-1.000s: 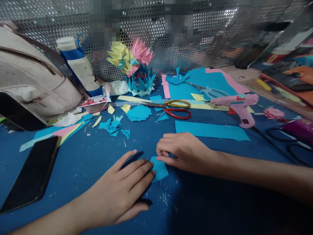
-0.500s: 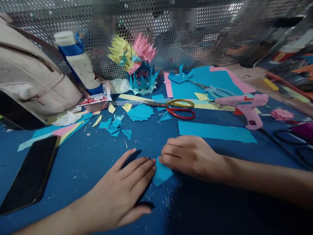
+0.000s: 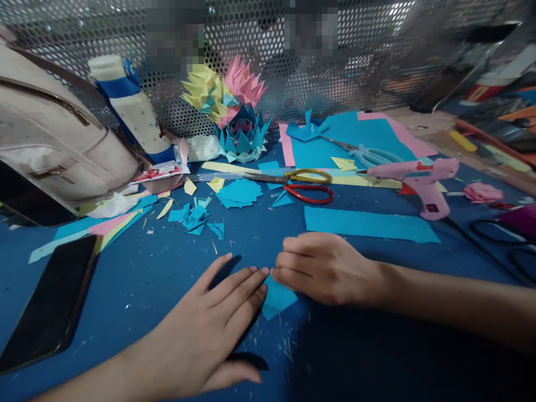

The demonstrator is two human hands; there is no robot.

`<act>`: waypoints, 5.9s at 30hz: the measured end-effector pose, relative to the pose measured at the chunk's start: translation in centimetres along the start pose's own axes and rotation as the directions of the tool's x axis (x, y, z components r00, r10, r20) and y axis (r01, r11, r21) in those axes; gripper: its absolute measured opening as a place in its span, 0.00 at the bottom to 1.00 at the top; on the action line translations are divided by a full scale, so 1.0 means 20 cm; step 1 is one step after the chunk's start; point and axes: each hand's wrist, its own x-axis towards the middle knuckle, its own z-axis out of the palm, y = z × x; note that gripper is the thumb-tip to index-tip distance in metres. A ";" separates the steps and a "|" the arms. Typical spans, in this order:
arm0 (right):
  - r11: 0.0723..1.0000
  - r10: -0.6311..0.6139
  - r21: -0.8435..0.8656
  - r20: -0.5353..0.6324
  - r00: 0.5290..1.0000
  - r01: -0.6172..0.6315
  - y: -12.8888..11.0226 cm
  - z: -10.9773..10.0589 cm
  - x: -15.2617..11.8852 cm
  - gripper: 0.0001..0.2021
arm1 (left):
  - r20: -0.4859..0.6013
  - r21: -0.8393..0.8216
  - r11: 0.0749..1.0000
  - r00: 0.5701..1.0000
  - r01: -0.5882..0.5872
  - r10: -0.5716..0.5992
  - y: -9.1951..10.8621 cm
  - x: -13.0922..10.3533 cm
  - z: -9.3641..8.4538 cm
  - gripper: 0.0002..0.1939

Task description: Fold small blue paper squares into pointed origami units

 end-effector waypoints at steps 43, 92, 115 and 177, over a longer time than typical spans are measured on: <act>0.925 0.142 0.321 0.207 0.968 -0.204 0.03 -0.03 0.02 0.17 | -0.005 -0.025 0.999 1.000 -0.030 0.030 -0.01 0.01 -0.03 0.37; 0.968 0.056 0.224 0.244 0.968 -0.113 0.03 -0.04 0.03 0.16 | -0.002 0.014 0.997 0.998 -0.070 0.070 0.00 0.04 -0.05 0.35; 0.701 0.463 0.388 0.389 0.796 -0.598 -0.06 -0.02 0.05 0.08 | -0.034 -0.083 0.997 0.999 -0.010 0.007 -0.01 0.02 -0.03 0.30; 0.704 -0.025 0.667 0.368 0.929 -0.246 0.10 -0.06 0.04 0.08 | -0.021 -0.044 0.995 0.996 -0.088 0.087 -0.01 0.02 -0.03 0.26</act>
